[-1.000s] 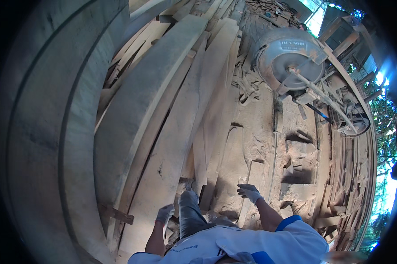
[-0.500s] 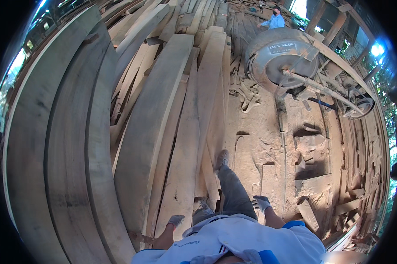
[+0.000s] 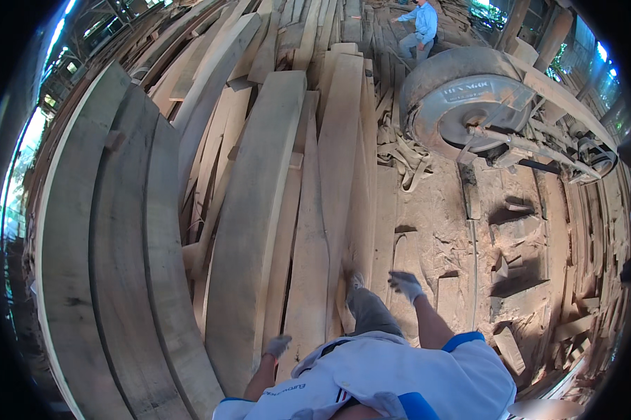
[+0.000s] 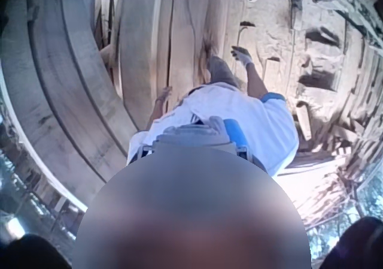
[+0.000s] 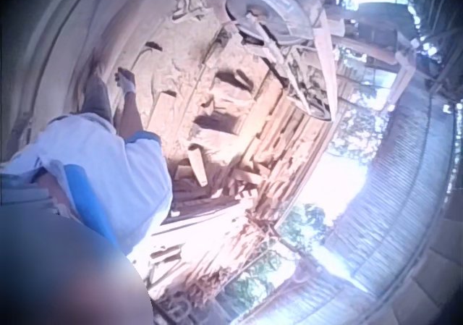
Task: The person walks through a cluttered woodworking area, picks up a long wooden plank, and moves it to a different location. They then handle a small red tool and a strap, moving around the workspace among scattered wood pieces.
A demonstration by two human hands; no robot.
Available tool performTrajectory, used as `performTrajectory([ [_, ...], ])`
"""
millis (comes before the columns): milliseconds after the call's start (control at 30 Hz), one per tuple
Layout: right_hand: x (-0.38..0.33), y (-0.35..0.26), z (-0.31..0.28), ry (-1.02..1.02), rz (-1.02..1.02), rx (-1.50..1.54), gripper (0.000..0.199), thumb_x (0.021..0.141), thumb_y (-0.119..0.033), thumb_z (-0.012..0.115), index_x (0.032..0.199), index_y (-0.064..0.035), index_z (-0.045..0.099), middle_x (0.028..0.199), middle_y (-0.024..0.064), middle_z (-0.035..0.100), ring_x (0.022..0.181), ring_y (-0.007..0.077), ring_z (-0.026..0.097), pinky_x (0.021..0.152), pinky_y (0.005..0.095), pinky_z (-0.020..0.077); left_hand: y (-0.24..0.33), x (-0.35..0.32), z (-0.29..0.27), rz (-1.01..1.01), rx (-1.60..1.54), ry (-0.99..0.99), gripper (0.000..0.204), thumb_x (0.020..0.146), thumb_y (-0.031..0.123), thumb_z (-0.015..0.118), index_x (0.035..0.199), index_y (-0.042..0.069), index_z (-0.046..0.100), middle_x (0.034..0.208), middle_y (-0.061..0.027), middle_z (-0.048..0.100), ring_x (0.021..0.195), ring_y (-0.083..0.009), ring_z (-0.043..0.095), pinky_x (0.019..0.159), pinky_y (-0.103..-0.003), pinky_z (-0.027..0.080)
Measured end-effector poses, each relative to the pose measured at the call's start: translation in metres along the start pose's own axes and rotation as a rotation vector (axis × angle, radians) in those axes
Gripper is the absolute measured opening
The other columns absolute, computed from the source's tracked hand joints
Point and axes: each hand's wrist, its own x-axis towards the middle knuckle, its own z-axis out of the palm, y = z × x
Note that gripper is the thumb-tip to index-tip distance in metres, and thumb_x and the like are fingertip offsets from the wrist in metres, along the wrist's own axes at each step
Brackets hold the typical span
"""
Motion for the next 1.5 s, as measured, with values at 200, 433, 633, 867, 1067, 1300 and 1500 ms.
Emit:
performTrajectory([
  [200, 0.047, -0.159, -0.029, 0.025, -0.104, 0.056, 0.029, 0.093, -0.031, 0.06, 0.111, -0.009, 0.065, 0.088, 0.0011, 0.067, 0.069, 0.01, 0.058, 0.06, 0.0258, 0.0459, 0.183, 0.015, 0.017, 0.414, -0.164, 0.015, 0.034, 0.089, 0.03, 0.069, 0.108, 0.002, 0.069, 0.089, 0.0002, 0.066, 0.081, -0.0122, 0.06, 0.075, -0.026, 0.046],
  [433, 0.071, -0.132, -0.04, 0.084, 0.069, -0.035, 0.032, 0.09, -0.034, 0.062, 0.113, -0.0122, 0.063, 0.094, 0.0066, 0.069, 0.074, 0.0177, 0.063, 0.062, 0.0321, 0.049, 0.213, 0.04, 0.01, 0.291, -0.155, -0.002, 0.034, 0.091, 0.025, 0.066, 0.114, 0.0, 0.067, 0.097, -0.0034, 0.068, 0.085, -0.0129, 0.063, 0.076, -0.026, 0.05],
  [633, 0.073, -0.062, -0.026, -0.312, 0.545, 0.336, 0.025, 0.091, -0.035, 0.058, 0.1, -0.0121, 0.064, 0.088, 0.0068, 0.067, 0.069, 0.0203, 0.061, 0.06, 0.0357, 0.0493, 0.114, 0.105, -0.031, 0.206, 0.582, -0.142, 0.041, 0.09, 0.039, 0.057, 0.112, 0.007, 0.069, 0.106, -0.0122, 0.07, 0.096, -0.0232, 0.065, 0.08, -0.037, 0.049],
  [867, 0.097, -0.196, 0.01, -0.104, 0.473, 0.042, 0.02, 0.091, -0.029, 0.061, 0.102, -0.0137, 0.067, 0.083, 0.0052, 0.066, 0.062, 0.0151, 0.058, 0.049, 0.0319, 0.0432, 0.213, 0.125, -0.054, -0.16, 0.181, -0.232, 0.043, 0.091, 0.044, 0.052, 0.108, 0.008, 0.069, 0.112, -0.0112, 0.069, 0.105, -0.0252, 0.063, 0.088, -0.038, 0.048],
  [1067, 0.128, -0.444, 0.103, 0.017, -0.097, -0.193, 0.031, 0.092, -0.032, 0.062, 0.11, -0.0071, 0.067, 0.087, 0.0013, 0.067, 0.069, 0.0097, 0.059, 0.057, 0.026, 0.0457, 0.441, 0.152, -0.126, 0.508, 0.236, -0.053, 0.028, 0.095, 0.026, 0.054, 0.11, 0.006, 0.066, 0.101, -0.0029, 0.065, 0.089, -0.0139, 0.059, 0.071, -0.033, 0.048],
  [1300, 0.128, -0.564, 0.178, -0.112, -0.258, -0.227, 0.036, 0.093, -0.034, 0.06, 0.115, -0.0069, 0.065, 0.092, 0.0041, 0.069, 0.078, 0.0152, 0.063, 0.071, 0.028, 0.0486, 0.599, 0.114, -0.162, 0.391, -0.304, -0.127, 0.024, 0.093, 0.026, 0.06, 0.101, 0.004, 0.069, 0.089, -0.0004, 0.065, 0.082, -0.0118, 0.06, 0.073, -0.028, 0.047],
  [1500, 0.157, -0.486, 0.131, 0.045, 0.07, -0.4, 0.038, 0.093, -0.043, 0.052, 0.103, -0.0085, 0.065, 0.085, 0.0086, 0.068, 0.067, 0.0214, 0.063, 0.061, 0.0365, 0.0478, 0.55, 0.119, -0.156, 0.464, 0.329, -0.171, 0.033, 0.099, 0.023, 0.043, 0.123, 0.007, 0.059, 0.124, -0.0066, 0.06, 0.114, -0.0208, 0.056, 0.097, -0.03, 0.041],
])
